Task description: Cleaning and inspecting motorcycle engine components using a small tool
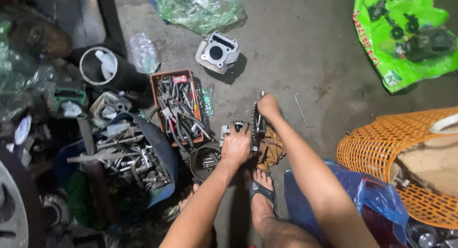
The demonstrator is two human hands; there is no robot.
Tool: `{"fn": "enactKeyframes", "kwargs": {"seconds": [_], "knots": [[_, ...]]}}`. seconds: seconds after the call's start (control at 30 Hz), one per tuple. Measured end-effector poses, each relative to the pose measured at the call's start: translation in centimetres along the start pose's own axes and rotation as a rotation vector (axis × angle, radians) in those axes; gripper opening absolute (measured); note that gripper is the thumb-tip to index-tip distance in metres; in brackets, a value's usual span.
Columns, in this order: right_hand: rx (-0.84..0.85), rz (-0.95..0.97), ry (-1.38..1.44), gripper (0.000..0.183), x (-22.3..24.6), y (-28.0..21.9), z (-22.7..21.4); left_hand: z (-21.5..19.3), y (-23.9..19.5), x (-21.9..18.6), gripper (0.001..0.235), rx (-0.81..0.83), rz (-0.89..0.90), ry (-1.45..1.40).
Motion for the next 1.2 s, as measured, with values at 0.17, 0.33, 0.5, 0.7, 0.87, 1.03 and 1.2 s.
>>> {"fn": "enactKeyframes", "kwargs": {"seconds": [0.17, 0.33, 0.5, 0.7, 0.87, 1.03, 1.2], "knots": [[-0.331, -0.355, -0.104, 0.034, 4.1, -2.2, -6.7, -1.4, 0.2, 0.1, 0.074, -0.016, 0.002, -0.015], [-0.279, -0.587, 0.056, 0.037, 10.2, -9.3, -12.8, -3.4, 1.8, 1.1, 0.049, 0.079, -0.008, -0.067], [-0.345, -0.973, -0.035, 0.017, 7.5, -14.3, -11.0, 0.3, 5.8, 2.9, 0.048, 0.215, -0.031, -0.092], [-0.416, -1.170, -0.142, 0.032, 3.3, -16.6, -6.5, -4.1, 5.3, 3.4, 0.047, 0.345, -0.062, -0.158], [-0.222, -1.297, -0.257, 0.039, 1.4, -17.4, -4.7, -3.6, 6.4, 3.7, 0.057, 0.378, -0.062, -0.156], [-0.060, -1.307, -0.297, 0.038, 1.8, -17.7, -2.9, -4.7, 5.1, 3.4, 0.044, 0.356, -0.066, -0.150], [-0.206, -1.296, -0.361, 0.021, 0.5, -15.7, -1.6, -5.9, 3.9, 2.7, 0.039, 0.293, -0.039, -0.154]]}}
Point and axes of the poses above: each hand's wrist, its own y-axis towards the middle knuckle, its own z-axis out of the palm, x = y × z, the point moved 4 cm from there along y, towards the middle knuckle, and after that the axes turned 12 degrees about -z, right-handed, at the moved point
